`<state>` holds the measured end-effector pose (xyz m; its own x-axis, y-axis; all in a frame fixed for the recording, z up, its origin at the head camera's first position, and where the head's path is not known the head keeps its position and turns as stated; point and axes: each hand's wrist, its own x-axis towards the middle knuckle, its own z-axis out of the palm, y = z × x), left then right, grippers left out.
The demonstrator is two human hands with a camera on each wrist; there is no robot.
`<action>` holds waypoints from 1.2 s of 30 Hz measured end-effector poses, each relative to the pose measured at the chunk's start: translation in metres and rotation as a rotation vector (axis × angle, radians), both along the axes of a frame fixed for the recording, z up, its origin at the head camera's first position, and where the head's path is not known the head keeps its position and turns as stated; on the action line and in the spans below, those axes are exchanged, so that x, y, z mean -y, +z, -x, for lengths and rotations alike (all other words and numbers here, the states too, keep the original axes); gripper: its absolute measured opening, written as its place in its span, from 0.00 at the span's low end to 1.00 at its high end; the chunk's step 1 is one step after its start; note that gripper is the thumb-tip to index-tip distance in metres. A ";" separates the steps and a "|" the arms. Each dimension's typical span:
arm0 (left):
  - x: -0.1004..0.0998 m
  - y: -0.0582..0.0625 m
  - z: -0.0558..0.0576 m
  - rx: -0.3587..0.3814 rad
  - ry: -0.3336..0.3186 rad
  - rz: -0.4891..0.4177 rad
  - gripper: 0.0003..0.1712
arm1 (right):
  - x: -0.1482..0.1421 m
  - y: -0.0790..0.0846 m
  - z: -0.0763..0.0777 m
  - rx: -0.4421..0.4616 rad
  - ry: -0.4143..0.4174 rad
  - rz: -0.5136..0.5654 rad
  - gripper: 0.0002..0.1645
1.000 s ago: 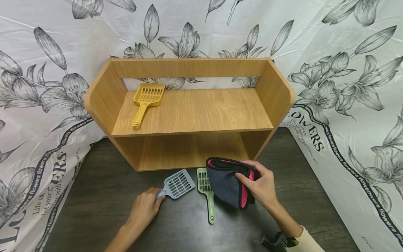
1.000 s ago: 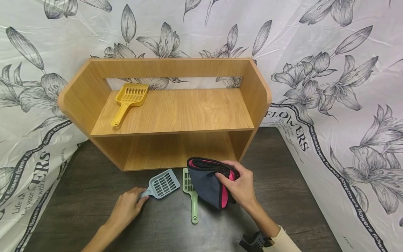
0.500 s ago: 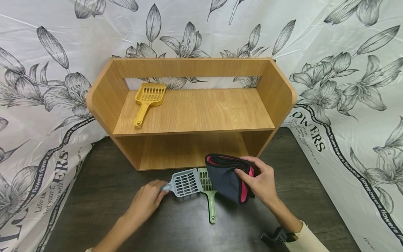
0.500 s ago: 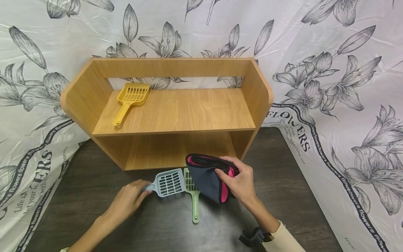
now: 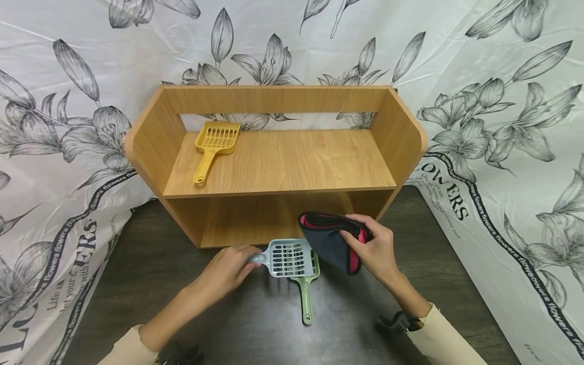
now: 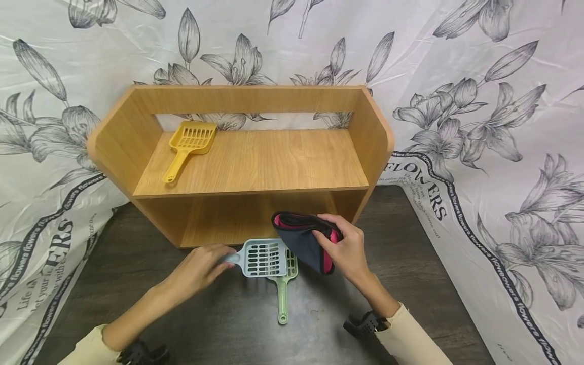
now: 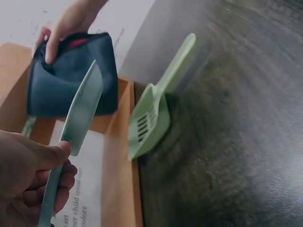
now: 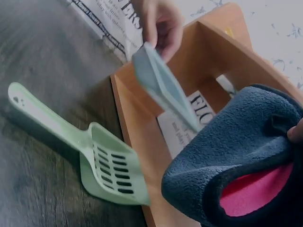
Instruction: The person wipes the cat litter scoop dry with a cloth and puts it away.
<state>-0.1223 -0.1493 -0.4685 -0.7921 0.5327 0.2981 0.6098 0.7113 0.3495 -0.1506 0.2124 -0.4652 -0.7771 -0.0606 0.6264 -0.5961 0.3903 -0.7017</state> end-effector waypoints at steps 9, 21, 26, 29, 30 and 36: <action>-0.006 0.016 0.002 0.048 -0.112 -0.045 0.10 | 0.011 0.015 0.005 -0.020 -0.007 -0.025 0.23; -0.019 0.033 -0.005 0.033 -0.219 -0.102 0.11 | 0.014 0.004 0.024 0.071 0.214 0.044 0.24; -0.027 0.039 -0.004 0.034 -0.241 -0.111 0.11 | 0.023 0.004 0.030 0.128 0.356 0.061 0.22; -0.030 0.040 -0.002 0.041 -0.235 -0.107 0.12 | 0.028 0.004 0.032 0.187 0.407 0.067 0.22; -0.031 0.040 -0.001 0.042 -0.233 -0.107 0.12 | 0.029 0.005 0.033 0.206 0.423 0.065 0.21; -0.033 0.040 0.002 0.059 -0.218 -0.128 0.11 | 0.031 0.005 0.039 0.326 0.508 0.053 0.19</action>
<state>-0.1245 -0.1164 -0.4287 -0.6807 0.6539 0.3303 0.7197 0.5129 0.4679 -0.1898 0.1816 -0.4599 -0.8116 -0.4492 0.3736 -0.4500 0.0729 -0.8900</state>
